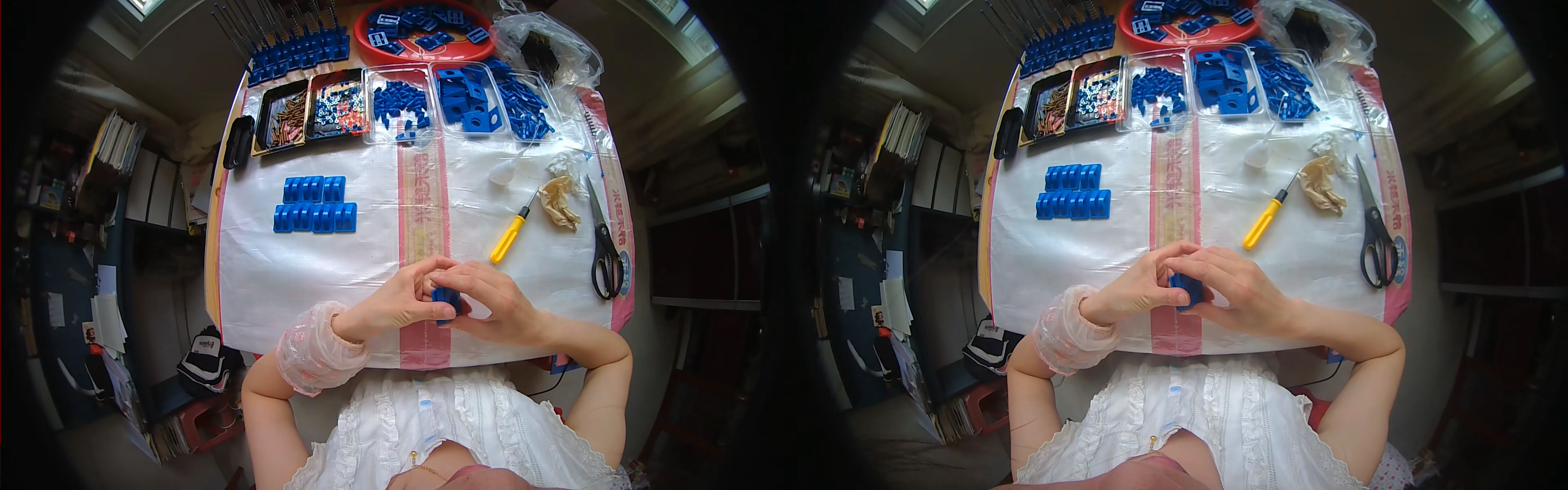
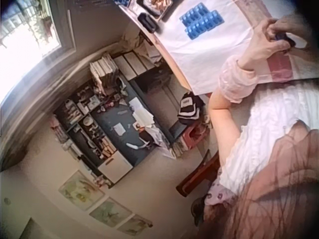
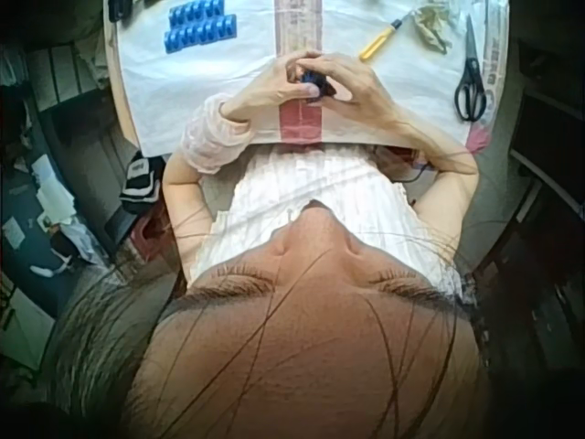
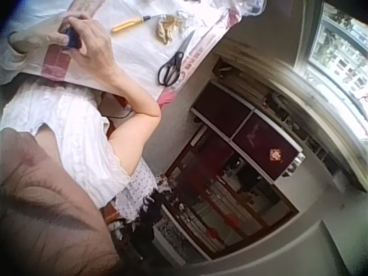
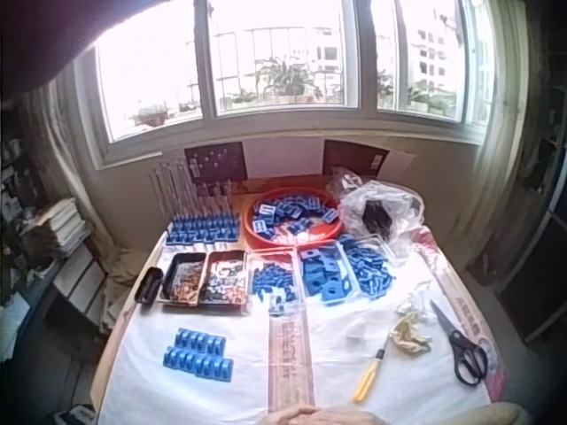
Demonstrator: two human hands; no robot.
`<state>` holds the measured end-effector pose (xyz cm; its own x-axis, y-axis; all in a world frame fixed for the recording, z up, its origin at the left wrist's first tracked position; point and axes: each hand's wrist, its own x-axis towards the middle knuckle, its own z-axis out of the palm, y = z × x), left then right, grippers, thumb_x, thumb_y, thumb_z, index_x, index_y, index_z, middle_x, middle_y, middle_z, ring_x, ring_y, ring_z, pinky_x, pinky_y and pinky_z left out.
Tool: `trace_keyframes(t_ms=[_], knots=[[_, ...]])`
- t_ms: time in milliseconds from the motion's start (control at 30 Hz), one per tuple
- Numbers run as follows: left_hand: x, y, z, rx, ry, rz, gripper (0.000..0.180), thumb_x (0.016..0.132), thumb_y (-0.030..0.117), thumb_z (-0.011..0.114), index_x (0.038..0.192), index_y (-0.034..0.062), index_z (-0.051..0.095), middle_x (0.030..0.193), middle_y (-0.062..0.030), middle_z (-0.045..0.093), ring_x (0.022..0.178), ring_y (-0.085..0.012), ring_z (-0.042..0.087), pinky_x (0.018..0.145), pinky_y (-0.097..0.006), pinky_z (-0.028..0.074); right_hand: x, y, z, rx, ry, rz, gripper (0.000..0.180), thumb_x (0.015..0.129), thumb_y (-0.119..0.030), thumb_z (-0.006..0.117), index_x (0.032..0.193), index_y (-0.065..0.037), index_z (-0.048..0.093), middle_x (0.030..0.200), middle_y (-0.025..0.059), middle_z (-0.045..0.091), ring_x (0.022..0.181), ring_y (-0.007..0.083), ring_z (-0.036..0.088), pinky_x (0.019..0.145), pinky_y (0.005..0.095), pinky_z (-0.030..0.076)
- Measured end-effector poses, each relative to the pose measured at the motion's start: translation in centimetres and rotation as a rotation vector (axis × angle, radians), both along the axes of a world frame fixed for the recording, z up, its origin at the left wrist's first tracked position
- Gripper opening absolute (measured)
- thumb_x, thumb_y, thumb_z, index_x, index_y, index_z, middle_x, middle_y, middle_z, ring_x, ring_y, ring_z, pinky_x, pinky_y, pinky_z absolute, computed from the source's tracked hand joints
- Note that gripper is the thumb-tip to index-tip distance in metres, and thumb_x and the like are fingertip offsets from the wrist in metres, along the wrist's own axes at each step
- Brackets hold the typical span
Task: Manually assembling blue plastic housing components by snapping them together and organizing them on a workspace.
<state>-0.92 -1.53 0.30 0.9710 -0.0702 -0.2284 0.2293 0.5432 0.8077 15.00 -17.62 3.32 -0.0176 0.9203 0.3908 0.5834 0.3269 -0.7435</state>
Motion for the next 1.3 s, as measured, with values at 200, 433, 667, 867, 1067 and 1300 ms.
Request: trace_keyframes(t_ms=[200,433,667,867,1067,1300], knots=[[0.0,0.6,0.4,-0.19,0.094,0.032,0.082,0.088,0.021,0.089,0.151,0.0023,0.04,0.129,-0.0108,0.068,0.115,-0.019,0.071,0.096,-0.031,0.059,0.3,0.1,0.5,0.052,-0.071,-0.008,0.07,0.077,-0.006,0.087,0.14,-0.004,0.057,0.126,0.0153,0.069,0.11,0.0356,0.068,0.092,0.0453,0.054],[-0.2,0.6,0.6,-0.1,0.075,0.047,0.069,0.095,0.012,0.079,0.15,0.0027,0.04,0.126,-0.015,0.071,0.116,-0.0207,0.072,0.095,-0.032,0.06,0.1,0.0,1.0,0.036,-0.146,-0.042,0.078,0.076,-0.007,0.089,0.145,-0.005,0.053,0.127,0.015,0.068,0.111,0.0345,0.069,0.091,0.0446,0.054],[-0.3,0.5,1.2,-0.1,0.094,0.023,0.06,0.101,0.014,0.071,0.151,0.0034,0.039,0.122,-0.0155,0.073,0.115,-0.0216,0.073,0.094,-0.031,0.06,0.2,-0.2,1.2,0.002,-0.117,-0.03,0.082,0.074,-0.007,0.089,0.147,-0.006,0.051,0.112,0.0144,0.068,0.101,0.0333,0.069,0.086,0.0435,0.054],[-0.5,0.1,0.2,0.004,0.126,0.041,0.051,0.11,0.029,0.061,0.149,0.0042,0.04,0.12,-0.0171,0.073,0.112,-0.0217,0.074,0.089,-0.029,0.061,0.9,0.4,2.4,-0.05,-0.146,-0.054,0.08,0.075,-0.007,0.088,0.146,-0.006,0.051,0.101,0.013,0.066,0.095,0.0322,0.068,0.082,0.0427,0.054],[-1.4,1.6,3.1,-0.013,0.191,-0.526,0.037,0.11,0.032,0.059,0.133,0.0049,0.048,0.111,-0.0145,0.074,0.1,-0.0185,0.074,0.078,-0.028,0.06,3.4,5.2,3.5,-0.053,-0.327,-0.211,0.077,0.078,-0.008,0.086,0.146,-0.004,0.049,0.103,0.0157,0.068,0.095,0.0354,0.068,0.085,0.0451,0.054],[-1.8,0.7,2.7,0.062,0.005,-0.83,0.031,0.109,0.031,0.061,0.122,0.0037,0.053,0.098,-0.0088,0.074,0.09,-0.0144,0.072,0.076,-0.029,0.057,3.0,13.4,-0.1,-0.185,-0.469,-0.159,0.07,0.08,-0.009,0.083,0.143,-0.005,0.052,0.114,0.0168,0.069,0.111,0.0355,0.066,0.099,0.0445,0.051]])
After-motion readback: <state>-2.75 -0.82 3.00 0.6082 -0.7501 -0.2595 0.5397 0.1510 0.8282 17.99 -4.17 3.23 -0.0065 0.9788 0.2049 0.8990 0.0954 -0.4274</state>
